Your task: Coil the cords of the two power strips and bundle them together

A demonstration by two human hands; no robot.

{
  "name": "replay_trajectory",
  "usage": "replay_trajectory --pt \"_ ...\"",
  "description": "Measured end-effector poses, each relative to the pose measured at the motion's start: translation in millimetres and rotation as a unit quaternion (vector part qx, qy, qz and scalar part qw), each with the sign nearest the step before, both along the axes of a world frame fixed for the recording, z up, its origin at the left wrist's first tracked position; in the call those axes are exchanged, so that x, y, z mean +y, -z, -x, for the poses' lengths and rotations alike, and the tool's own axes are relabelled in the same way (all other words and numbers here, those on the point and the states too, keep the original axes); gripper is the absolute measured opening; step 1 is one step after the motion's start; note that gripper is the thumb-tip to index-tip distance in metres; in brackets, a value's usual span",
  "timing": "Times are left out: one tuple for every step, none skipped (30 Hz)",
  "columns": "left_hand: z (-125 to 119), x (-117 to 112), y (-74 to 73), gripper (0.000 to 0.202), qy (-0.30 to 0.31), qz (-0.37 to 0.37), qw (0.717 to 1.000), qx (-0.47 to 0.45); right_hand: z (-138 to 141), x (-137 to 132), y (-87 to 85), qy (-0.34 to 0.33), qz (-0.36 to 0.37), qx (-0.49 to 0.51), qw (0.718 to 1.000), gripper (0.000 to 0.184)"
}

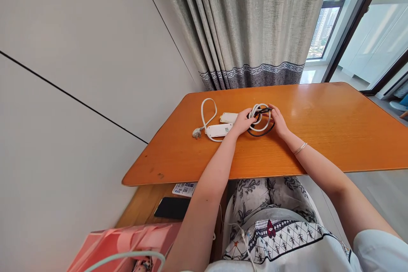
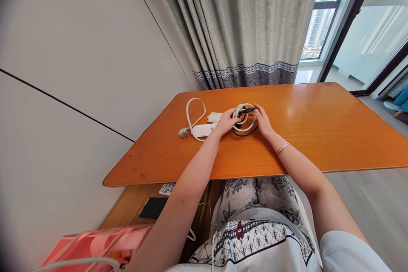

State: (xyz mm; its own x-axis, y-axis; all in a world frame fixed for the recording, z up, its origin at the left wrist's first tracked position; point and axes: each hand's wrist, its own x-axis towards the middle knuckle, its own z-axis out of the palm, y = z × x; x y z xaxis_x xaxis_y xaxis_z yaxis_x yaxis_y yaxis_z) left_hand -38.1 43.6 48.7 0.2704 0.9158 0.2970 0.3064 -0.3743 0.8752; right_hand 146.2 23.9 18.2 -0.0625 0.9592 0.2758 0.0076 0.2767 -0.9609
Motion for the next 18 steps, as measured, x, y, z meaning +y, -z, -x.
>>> replay_trajectory --pt "0 0 0.9 0.03 0.007 0.001 1.0 0.007 0 1 -0.7 -0.025 0.013 0.011 1.0 0.055" --pt "0 -1 1.6 0.034 0.011 -0.001 1.0 0.011 0 2 -1.3 -0.04 0.019 0.025 0.999 0.058" --pt "0 -1 1.9 0.038 0.014 -0.004 1.0 0.014 -1 2 -1.7 -0.049 0.021 0.043 0.998 0.06" --pt "0 -1 2.1 0.041 0.015 -0.01 1.0 0.015 -1 3 -2.0 -0.055 0.021 0.063 0.996 0.06" --pt "1 0 2.1 0.043 0.017 -0.016 1.0 0.016 -2 4 -2.3 -0.059 0.024 0.083 0.995 0.058" --pt "1 0 2.1 0.044 0.021 -0.022 0.999 0.016 -3 5 -2.7 -0.059 0.029 0.1 0.993 0.055" --pt "2 1 2.1 0.042 0.026 -0.029 0.999 0.014 -5 5 -3.2 -0.053 0.037 0.115 0.991 0.051" --pt "2 2 2.2 0.039 0.031 -0.036 0.999 0.011 -6 6 -3.9 -0.046 0.045 0.128 0.99 0.045" --pt "3 2 2.4 0.035 0.036 -0.043 0.998 0.006 -8 7 -4.8 -0.037 0.052 0.142 0.988 0.04" --pt "3 2 2.8 0.031 0.041 -0.049 0.998 0.001 -9 7 -5.8 -0.032 0.059 0.156 0.985 0.035" --pt "4 3 3.2 0.027 0.046 -0.054 0.997 -0.004 -10 7 -6.9 -0.035 0.068 0.171 0.982 0.031" --pt "4 3 3.8 0.025 0.052 -0.058 0.997 -0.008 -11 7 -7.9 -0.049 0.078 0.187 0.978 0.028" --pt "4 3 4.4 0.025 0.057 -0.062 0.996 -0.012 -12 6 -8.6 -0.074 0.091 0.205 0.972 0.025" --pt "4 3 4.9 0.025 0.063 -0.065 0.996 -0.016 -13 6 -9.1 -0.107 0.11 0.225 0.962 0.024" --pt "5 4 5.3 0.026 0.069 -0.066 0.995 -0.02 -14 6 -9.2 -0.143 0.133 0.245 0.95 0.025" --pt "5 4 5.6 0.027 0.074 -0.065 0.995 -0.025 -15 6 -8.9 -0.178 0.157 0.26 0.936 0.028" --pt "5 3 5.7 0.028 0.078 -0.063 0.994 -0.03 -16 6 -8.5 -0.208 0.178 0.27 0.923 0.031" --pt "5 3 5.6 0.028 0.079 -0.061 0.994 -0.035 -17 6 -8.1 -0.232 0.193 0.273 0.913 0.032"
